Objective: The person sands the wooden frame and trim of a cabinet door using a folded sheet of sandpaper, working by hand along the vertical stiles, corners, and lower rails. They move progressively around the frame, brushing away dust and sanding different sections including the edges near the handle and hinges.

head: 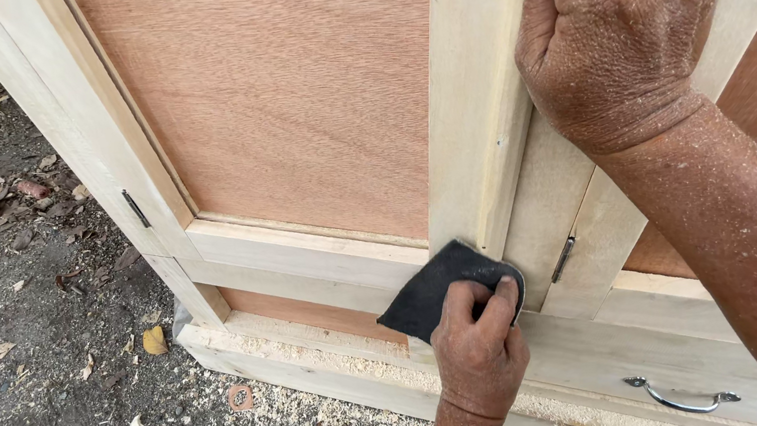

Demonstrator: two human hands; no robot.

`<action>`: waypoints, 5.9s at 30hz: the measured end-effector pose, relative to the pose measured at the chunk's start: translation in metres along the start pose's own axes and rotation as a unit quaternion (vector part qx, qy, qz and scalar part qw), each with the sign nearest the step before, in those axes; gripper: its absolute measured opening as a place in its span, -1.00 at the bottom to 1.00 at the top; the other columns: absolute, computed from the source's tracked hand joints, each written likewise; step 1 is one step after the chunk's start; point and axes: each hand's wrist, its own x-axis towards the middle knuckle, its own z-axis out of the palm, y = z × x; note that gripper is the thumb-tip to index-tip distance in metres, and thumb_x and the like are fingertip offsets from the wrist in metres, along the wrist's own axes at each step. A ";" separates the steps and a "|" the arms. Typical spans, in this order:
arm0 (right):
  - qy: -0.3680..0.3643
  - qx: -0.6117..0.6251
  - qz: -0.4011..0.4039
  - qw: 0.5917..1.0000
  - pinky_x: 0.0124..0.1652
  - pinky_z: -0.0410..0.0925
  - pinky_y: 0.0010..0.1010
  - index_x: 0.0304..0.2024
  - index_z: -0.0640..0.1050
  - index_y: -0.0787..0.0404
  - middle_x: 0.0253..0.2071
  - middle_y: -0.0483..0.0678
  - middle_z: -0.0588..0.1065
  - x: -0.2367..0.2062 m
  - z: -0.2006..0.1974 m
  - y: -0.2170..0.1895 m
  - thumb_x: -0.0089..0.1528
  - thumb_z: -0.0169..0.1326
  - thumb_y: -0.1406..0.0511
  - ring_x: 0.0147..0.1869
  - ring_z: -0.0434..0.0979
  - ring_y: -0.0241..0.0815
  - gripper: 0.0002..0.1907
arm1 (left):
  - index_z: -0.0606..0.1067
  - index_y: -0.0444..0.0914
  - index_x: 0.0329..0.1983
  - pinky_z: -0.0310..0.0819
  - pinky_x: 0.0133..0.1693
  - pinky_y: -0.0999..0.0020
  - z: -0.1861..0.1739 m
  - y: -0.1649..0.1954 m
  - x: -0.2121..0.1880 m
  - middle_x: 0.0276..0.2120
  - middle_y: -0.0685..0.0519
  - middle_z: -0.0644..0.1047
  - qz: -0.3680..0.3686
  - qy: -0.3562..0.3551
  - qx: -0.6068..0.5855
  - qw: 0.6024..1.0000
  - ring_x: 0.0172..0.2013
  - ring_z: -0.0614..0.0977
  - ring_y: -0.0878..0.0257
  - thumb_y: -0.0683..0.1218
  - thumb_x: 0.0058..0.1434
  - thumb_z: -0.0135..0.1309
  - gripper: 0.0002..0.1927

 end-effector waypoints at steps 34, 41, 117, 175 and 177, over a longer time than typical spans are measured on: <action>-0.049 0.092 0.071 0.992 0.50 -0.17 0.13 0.40 0.44 0.20 0.42 0.17 0.39 0.016 -0.009 -0.012 0.43 -0.05 0.49 0.61 0.17 0.22 -0.52 | 0.61 -0.28 -0.04 0.53 -0.42 0.33 0.010 -0.005 0.013 -0.35 0.00 0.43 0.057 0.066 0.010 0.996 -0.37 0.58 0.19 -0.36 0.03 0.17 -0.61; -0.072 0.112 0.114 0.985 0.48 -0.25 0.17 0.43 0.50 0.09 0.50 0.08 0.37 0.034 -0.020 -0.022 0.52 -0.05 0.47 0.62 0.11 0.19 -0.55 | 0.63 -0.29 -0.07 0.53 -0.46 0.34 -0.006 0.005 0.012 -0.38 0.01 0.43 0.018 -0.017 0.016 1.000 -0.42 0.57 0.21 -0.35 0.03 0.18 -0.64; -0.108 0.070 0.123 0.984 0.56 -0.27 0.08 0.47 0.54 0.07 0.60 0.13 0.29 0.027 -0.019 -0.017 0.52 -0.05 0.42 0.71 0.05 0.15 -0.52 | 0.62 -0.25 -0.04 0.54 -0.34 0.25 -0.019 -0.050 -0.012 -0.30 -0.01 0.45 0.083 -0.137 -0.008 0.987 -0.29 0.58 0.13 -0.30 0.17 0.21 -0.72; -0.032 0.228 0.147 0.962 0.58 -0.03 -0.07 0.25 0.51 0.18 0.46 0.05 0.34 0.057 -0.054 0.015 0.36 -0.15 0.59 0.63 0.16 -0.05 -0.53 | 0.60 -0.30 -0.17 0.51 -0.44 0.32 -0.023 0.068 0.135 -0.40 0.00 0.41 0.093 0.088 0.014 0.992 -0.44 0.55 0.18 -0.33 0.05 0.14 -0.74; -0.018 0.209 0.152 0.966 0.59 -0.04 -0.08 0.24 0.51 0.18 0.47 0.05 0.34 0.065 -0.055 0.029 0.38 -0.12 0.59 0.64 0.15 -0.05 -0.56 | 0.60 -0.28 -0.21 0.52 -0.43 0.32 -0.029 0.071 0.131 -0.39 0.01 0.41 0.080 0.073 0.021 0.994 -0.43 0.57 0.18 -0.33 0.02 0.13 -0.75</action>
